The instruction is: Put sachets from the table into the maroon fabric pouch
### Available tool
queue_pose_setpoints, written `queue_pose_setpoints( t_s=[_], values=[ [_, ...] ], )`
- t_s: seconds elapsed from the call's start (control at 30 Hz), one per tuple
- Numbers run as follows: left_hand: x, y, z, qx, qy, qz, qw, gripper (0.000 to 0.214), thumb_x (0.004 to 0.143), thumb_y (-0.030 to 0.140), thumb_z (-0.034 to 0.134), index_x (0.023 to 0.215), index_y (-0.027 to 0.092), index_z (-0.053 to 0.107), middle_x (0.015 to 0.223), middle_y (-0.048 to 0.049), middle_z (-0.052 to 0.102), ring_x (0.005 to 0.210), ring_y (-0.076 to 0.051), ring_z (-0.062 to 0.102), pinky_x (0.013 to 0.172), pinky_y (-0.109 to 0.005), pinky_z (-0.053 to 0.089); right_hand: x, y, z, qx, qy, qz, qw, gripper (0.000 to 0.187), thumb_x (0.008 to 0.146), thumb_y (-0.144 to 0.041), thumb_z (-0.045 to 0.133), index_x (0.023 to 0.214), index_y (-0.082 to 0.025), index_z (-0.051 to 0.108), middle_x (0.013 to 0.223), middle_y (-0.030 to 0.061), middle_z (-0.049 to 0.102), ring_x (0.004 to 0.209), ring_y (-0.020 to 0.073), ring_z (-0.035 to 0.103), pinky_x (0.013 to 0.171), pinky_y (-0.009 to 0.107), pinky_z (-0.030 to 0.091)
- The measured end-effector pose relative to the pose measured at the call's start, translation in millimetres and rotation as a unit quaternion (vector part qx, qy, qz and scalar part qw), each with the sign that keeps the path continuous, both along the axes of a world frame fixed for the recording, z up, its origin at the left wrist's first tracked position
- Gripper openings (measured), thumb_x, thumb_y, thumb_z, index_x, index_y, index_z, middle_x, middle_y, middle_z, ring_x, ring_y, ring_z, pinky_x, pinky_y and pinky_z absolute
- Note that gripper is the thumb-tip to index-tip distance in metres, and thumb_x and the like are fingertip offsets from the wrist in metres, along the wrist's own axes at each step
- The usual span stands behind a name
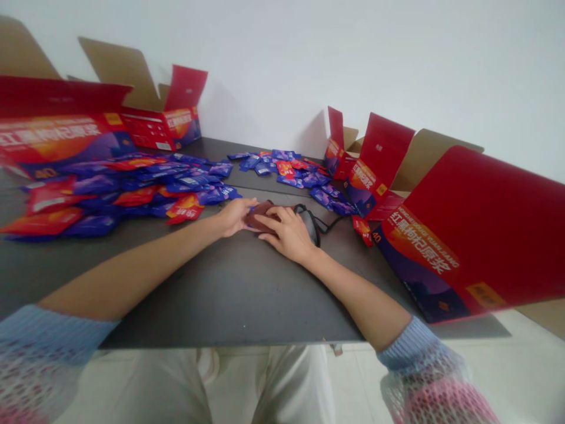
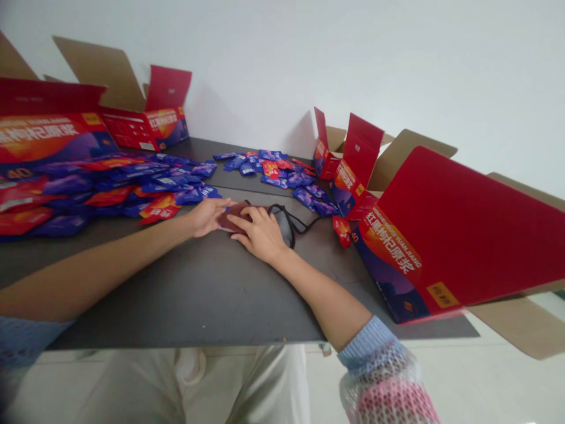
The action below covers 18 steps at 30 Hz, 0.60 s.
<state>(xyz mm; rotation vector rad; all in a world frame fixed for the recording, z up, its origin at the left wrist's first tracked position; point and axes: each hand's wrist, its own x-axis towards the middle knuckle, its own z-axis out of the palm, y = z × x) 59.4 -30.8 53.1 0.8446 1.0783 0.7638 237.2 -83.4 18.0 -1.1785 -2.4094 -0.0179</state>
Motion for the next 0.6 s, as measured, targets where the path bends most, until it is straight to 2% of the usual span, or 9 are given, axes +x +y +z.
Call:
queue_pose_setpoints(
  t_s=[0.1, 0.2, 0.3, 0.43, 0.6],
  values=[
    [-3.0, 3.9, -2.1, -0.004, 0.017, -0.032, 0.999, 0.028, 0.092, 0.01, 0.045, 0.08, 0.01, 0.071, 0.072, -0.011, 0.072, 0.06, -0.018, 0.066, 0.058, -0.029, 0.058, 3.8, -0.9, 6.7, -0.027, -0.004, 0.058, 0.998, 0.035, 0.097, -0.042, 0.061, 0.13, -0.033, 0.07, 0.135, 0.0081, 0.058, 0.12, 0.0262, 0.049, 0.092, 0.04, 0.042],
    [-9.0, 7.9, -8.9, 0.025, 0.028, -0.04, 0.999, 0.027, 0.087, 0.0, 0.047, 0.077, 0.006, 0.071, 0.071, -0.0119, 0.071, 0.059, -0.017, 0.066, 0.058, -0.027, 0.057, 11.0, 1.4, 12.3, -0.06, -0.007, 0.101, 0.993, 0.028, 0.098, -0.035, 0.06, 0.123, -0.034, 0.074, 0.131, 0.007, 0.059, 0.117, 0.0238, 0.05, 0.091, 0.038, 0.042],
    [-14.8, 12.2, -16.9, 0.042, 0.008, -0.046, 0.998, 0.024, 0.087, -0.001, 0.049, 0.09, 0.002, 0.073, 0.08, -0.0167, 0.074, 0.065, -0.021, 0.07, 0.064, -0.032, 0.06, 19.0, 6.8, 15.0, -0.091, 0.01, 0.113, 0.989, 0.026, 0.099, -0.032, 0.06, 0.119, -0.034, 0.076, 0.125, 0.0061, 0.06, 0.112, 0.0212, 0.053, 0.091, 0.035, 0.042],
    [-17.9, 17.1, -23.0, 0.037, -0.01, -0.046, 0.998, 0.033, 0.089, 0.0, 0.048, 0.112, -0.001, 0.071, 0.088, -0.0207, 0.076, 0.079, -0.027, 0.075, 0.075, -0.043, 0.063, 29.3, 13.6, 18.4, -0.125, 0.014, 0.102, 0.987, 0.024, 0.099, -0.027, 0.06, 0.114, -0.032, 0.078, 0.118, 0.0053, 0.062, 0.106, 0.0191, 0.055, 0.089, 0.033, 0.041],
    [-13.9, 13.5, -21.0, 0.033, 0.001, -0.02, 0.999, 0.035, 0.088, -0.001, 0.049, 0.117, -0.003, 0.068, 0.094, -0.0238, 0.076, 0.087, -0.031, 0.076, 0.08, -0.05, 0.063, 41.3, 18.8, 23.8, -0.154, -0.004, 0.075, 0.985, 0.023, 0.096, -0.022, 0.064, 0.111, -0.031, 0.079, 0.116, 0.0048, 0.065, 0.105, 0.0183, 0.058, 0.087, 0.031, 0.042]
  ],
)
